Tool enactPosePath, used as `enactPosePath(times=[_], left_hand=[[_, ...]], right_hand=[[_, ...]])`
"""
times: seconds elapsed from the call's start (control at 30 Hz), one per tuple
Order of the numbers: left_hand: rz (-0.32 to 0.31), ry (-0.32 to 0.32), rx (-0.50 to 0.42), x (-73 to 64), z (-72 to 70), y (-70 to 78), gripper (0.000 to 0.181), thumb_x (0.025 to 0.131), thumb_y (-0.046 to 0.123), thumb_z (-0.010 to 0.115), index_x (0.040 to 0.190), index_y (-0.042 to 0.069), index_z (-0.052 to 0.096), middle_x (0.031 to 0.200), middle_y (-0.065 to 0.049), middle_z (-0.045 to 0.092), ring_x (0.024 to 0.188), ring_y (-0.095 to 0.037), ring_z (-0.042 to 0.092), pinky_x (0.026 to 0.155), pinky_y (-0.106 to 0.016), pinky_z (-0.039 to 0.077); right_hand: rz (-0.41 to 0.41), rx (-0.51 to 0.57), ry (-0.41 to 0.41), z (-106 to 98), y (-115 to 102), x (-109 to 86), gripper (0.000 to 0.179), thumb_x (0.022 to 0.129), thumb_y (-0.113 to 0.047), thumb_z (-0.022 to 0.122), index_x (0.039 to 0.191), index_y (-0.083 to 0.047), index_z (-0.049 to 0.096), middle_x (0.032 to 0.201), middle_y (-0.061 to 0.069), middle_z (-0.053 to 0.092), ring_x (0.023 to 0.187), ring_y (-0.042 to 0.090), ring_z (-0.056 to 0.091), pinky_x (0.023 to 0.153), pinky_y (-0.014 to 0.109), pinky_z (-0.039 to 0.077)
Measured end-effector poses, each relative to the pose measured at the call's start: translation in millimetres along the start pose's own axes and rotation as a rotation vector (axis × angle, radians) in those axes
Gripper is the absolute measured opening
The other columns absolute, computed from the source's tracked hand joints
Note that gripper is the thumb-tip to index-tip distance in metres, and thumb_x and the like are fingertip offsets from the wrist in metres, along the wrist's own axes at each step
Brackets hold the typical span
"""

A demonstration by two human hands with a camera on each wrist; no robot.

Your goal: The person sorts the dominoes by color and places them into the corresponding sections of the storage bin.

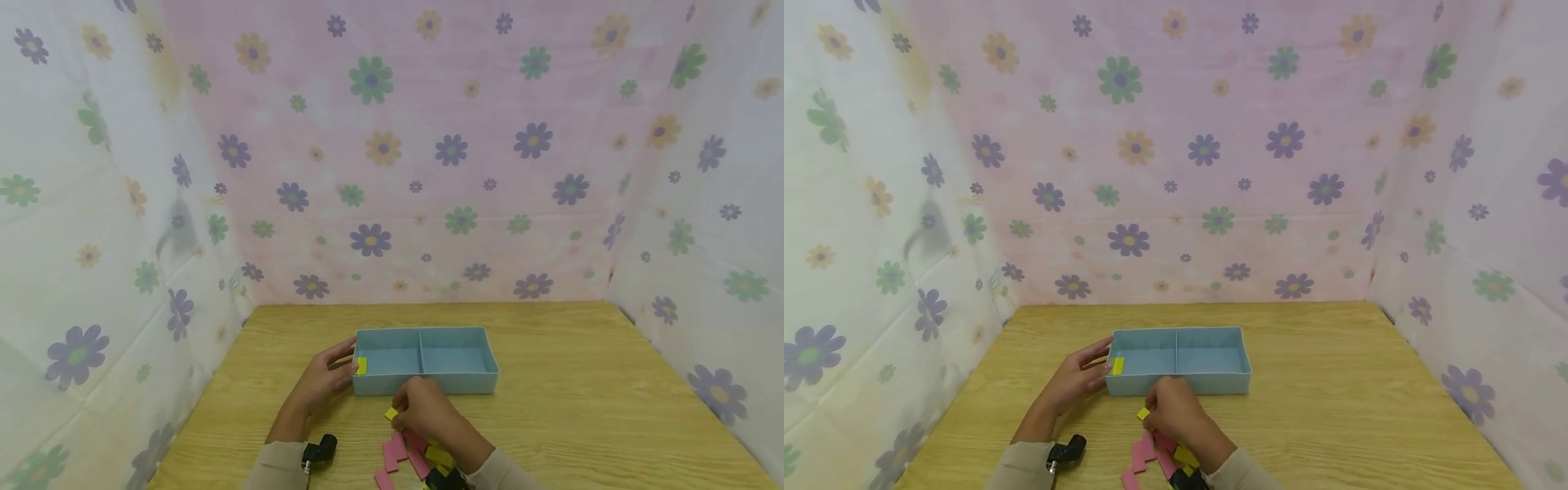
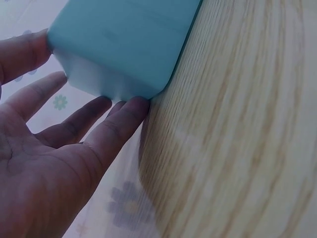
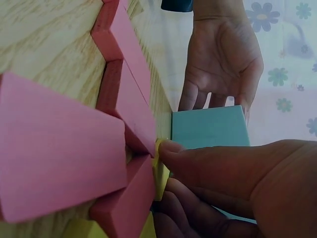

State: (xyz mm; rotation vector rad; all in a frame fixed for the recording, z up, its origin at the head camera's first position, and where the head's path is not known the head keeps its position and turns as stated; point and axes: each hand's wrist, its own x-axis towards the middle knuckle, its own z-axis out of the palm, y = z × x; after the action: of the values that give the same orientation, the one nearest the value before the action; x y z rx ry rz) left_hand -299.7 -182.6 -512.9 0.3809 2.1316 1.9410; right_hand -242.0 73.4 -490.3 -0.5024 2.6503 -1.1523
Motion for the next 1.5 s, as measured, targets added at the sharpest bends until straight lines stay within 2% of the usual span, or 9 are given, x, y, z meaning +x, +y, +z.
enactPosePath(times=[0.3,0.57,0.7,0.8,0.87,1.1,1.3,1.5], left_hand=[[0.004,-0.011,-0.008,3.3,4.6,-1.1,0.067,0.103,0.018,0.066,0.163,0.014,0.035,0.163,-0.022,0.037,0.144,-0.042,0.046,0.103,-0.037,0.056],[-0.003,-0.008,-0.010,2.5,4.6,-1.1,0.067,0.103,0.019,0.066,0.163,0.016,0.036,0.163,-0.021,0.038,0.144,-0.041,0.047,0.102,-0.036,0.056],[-0.003,-0.014,-0.022,0.9,3.6,0.5,0.066,0.104,0.017,0.064,0.163,0.016,0.035,0.163,-0.022,0.037,0.144,-0.042,0.046,0.102,-0.036,0.057],[-0.014,-0.012,-0.029,0.0,3.6,0.2,0.065,0.104,0.015,0.065,0.163,0.017,0.036,0.163,-0.021,0.037,0.144,-0.041,0.047,0.102,-0.036,0.057],[-0.017,-0.008,-0.023,-0.2,4.0,-0.4,0.065,0.103,0.015,0.065,0.162,0.016,0.037,0.163,-0.022,0.037,0.143,-0.041,0.047,0.101,-0.036,0.057],[-0.021,-0.001,-0.024,-0.4,4.1,-2.7,0.065,0.104,0.015,0.065,0.162,0.017,0.038,0.163,-0.020,0.038,0.144,-0.041,0.047,0.102,-0.037,0.057],[-0.007,-0.004,-0.020,-0.5,1.7,-1.3,0.064,0.105,0.015,0.063,0.163,0.015,0.035,0.164,-0.022,0.036,0.145,-0.042,0.045,0.104,-0.039,0.055],[-0.006,-0.007,-0.030,-0.4,-0.1,0.2,0.065,0.105,0.015,0.063,0.163,0.014,0.034,0.165,-0.022,0.034,0.146,-0.042,0.044,0.104,-0.038,0.055]], right_hand=[[-0.049,-0.061,0.026,-1.4,2.7,-4.0,0.025,0.075,-0.008,0.091,0.098,-0.005,0.083,0.090,0.001,0.075,0.080,0.010,0.063,0.066,0.030,0.056],[-0.052,-0.050,0.024,-1.4,1.7,-5.2,0.025,0.074,-0.007,0.091,0.098,-0.006,0.084,0.088,-0.001,0.077,0.080,0.009,0.066,0.067,0.031,0.058],[-0.078,-0.023,0.013,0.5,1.7,-4.4,0.018,0.074,-0.007,0.091,0.091,-0.006,0.083,0.082,-0.003,0.075,0.074,0.006,0.063,0.064,0.028,0.055],[-0.065,-0.010,0.002,2.4,1.9,-4.4,0.019,0.074,-0.008,0.092,0.090,-0.006,0.083,0.080,-0.004,0.074,0.073,0.006,0.062,0.064,0.028,0.055],[-0.041,-0.001,0.003,2.2,1.6,-5.2,0.024,0.074,-0.009,0.092,0.096,-0.007,0.083,0.085,-0.003,0.076,0.077,0.007,0.066,0.067,0.030,0.058],[-0.002,0.011,-0.019,-0.7,0.0,-4.4,0.023,0.076,-0.010,0.091,0.098,-0.006,0.083,0.088,-0.001,0.076,0.080,0.012,0.067,0.067,0.033,0.059],[-0.058,-0.016,0.001,-4.2,-2.7,-1.6,0.023,0.080,-0.013,0.088,0.100,-0.005,0.083,0.090,-0.001,0.077,0.079,0.009,0.067,0.066,0.029,0.058],[-0.088,-0.033,0.018,-7.5,-5.7,-0.2,0.018,0.082,-0.012,0.087,0.098,-0.006,0.083,0.086,-0.003,0.076,0.076,0.006,0.065,0.064,0.026,0.057]])
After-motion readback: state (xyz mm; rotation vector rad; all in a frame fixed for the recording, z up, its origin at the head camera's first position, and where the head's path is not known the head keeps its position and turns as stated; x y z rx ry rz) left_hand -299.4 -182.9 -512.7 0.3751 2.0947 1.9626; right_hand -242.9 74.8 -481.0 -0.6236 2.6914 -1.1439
